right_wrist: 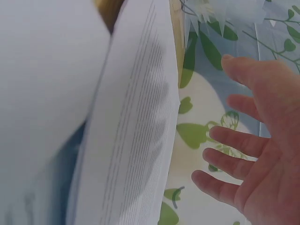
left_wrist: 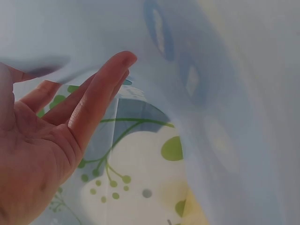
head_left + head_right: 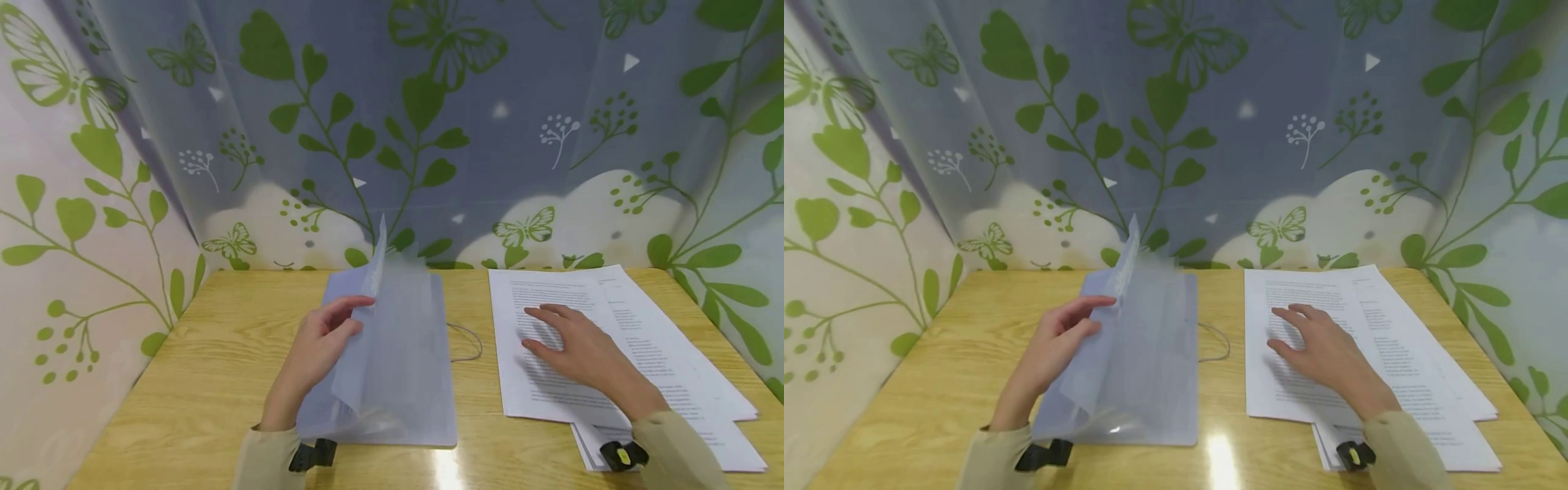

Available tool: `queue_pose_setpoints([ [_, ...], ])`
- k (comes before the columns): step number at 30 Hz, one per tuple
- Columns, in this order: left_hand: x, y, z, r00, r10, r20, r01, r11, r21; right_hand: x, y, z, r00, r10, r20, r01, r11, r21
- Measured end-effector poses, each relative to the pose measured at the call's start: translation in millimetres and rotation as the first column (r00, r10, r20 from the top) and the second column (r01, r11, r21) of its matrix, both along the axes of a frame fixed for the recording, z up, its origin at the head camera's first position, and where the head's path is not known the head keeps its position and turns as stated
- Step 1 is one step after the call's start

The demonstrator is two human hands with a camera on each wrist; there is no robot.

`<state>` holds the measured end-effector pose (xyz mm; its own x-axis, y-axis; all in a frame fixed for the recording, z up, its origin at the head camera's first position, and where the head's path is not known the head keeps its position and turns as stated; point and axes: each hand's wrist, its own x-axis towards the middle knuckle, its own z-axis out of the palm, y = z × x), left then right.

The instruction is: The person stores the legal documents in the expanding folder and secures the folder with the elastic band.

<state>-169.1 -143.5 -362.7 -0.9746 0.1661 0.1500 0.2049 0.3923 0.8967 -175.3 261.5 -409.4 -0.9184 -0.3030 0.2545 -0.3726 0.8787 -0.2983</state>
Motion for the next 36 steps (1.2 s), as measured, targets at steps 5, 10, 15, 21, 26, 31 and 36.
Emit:
queue_pose_setpoints([
  [5, -0.2, 1, -0.6, 1.000, 0.000, 0.007, 0.000, 1.000, -0.006, 3.4, 10, -2.0, 0.999, -0.024, -0.021, 0.024, 1.000, -0.017],
  [10, -0.3, 1, -0.6, 1.000, 0.008, 0.015, -0.008, 1.000, -0.011, 5.8, 19, -3.9, 0.999, -0.043, -0.028, 0.043, 0.999, -0.014],
  [15, -0.8, 1, -1.1, 1.000, 0.011, 0.004, -0.011, 1.000, -0.024, 7.7, 27, -3.1, 0.998, -0.058, -0.014, 0.058, 0.998, -0.019],
  [21, -0.7, 1, -0.5, 1.000, 0.010, 0.007, -0.010, 1.000, -0.020, 8.9, 36, -2.7, 0.997, -0.070, -0.033, 0.069, 0.997, -0.027],
  [26, -1.5, 0, -0.9, 1.000, 0.019, 0.010, -0.018, 1.000, -0.022, 8.8, 43, -3.6, 0.995, -0.095, 0.000, 0.095, 0.995, -0.021],
  [31, -3.0, 0, -2.4, 1.000, 0.020, 0.012, -0.019, 0.999, -0.030, 8.3, 49, -6.7, 0.993, -0.115, 0.017, 0.115, 0.993, -0.013],
  [36, -3.5, -1, -4.1, 1.000, 0.008, 0.009, -0.008, 1.000, -0.029, 8.9, 57, -10.6, 0.989, -0.144, 0.046, 0.144, 0.990, -0.001],
])
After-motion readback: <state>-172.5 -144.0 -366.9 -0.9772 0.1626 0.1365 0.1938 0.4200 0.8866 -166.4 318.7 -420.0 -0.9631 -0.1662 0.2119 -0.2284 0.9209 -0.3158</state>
